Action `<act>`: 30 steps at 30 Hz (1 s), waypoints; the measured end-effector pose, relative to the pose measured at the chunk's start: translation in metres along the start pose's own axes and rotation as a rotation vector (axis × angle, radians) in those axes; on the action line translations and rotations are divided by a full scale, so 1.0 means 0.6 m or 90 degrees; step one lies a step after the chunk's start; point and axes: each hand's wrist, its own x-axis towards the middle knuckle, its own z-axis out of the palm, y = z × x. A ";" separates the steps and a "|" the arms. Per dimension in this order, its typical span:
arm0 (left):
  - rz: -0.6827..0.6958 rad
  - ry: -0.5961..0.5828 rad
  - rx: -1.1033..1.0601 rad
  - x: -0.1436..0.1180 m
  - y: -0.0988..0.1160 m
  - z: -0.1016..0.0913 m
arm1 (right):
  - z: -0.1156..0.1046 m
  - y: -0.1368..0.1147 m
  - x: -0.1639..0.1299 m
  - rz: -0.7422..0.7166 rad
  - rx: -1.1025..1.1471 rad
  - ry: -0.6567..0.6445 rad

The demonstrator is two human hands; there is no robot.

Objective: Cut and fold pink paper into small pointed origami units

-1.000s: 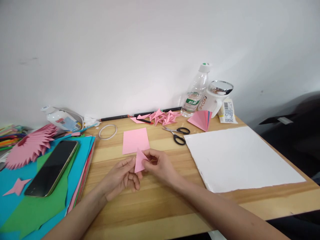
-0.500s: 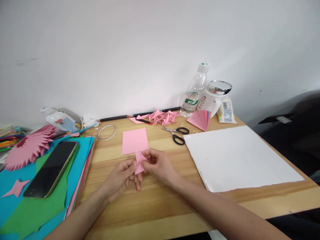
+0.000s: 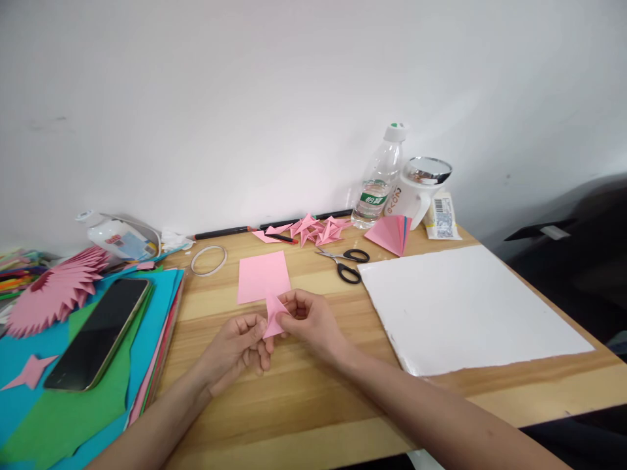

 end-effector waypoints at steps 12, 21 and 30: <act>0.058 0.093 0.066 -0.001 -0.008 0.011 | 0.006 0.006 -0.003 0.023 0.047 0.020; 0.055 0.019 0.032 -0.002 0.004 0.013 | -0.001 0.003 -0.001 -0.012 0.061 -0.028; 0.107 0.005 0.036 0.000 0.003 0.006 | 0.002 0.005 -0.005 -0.012 0.074 -0.068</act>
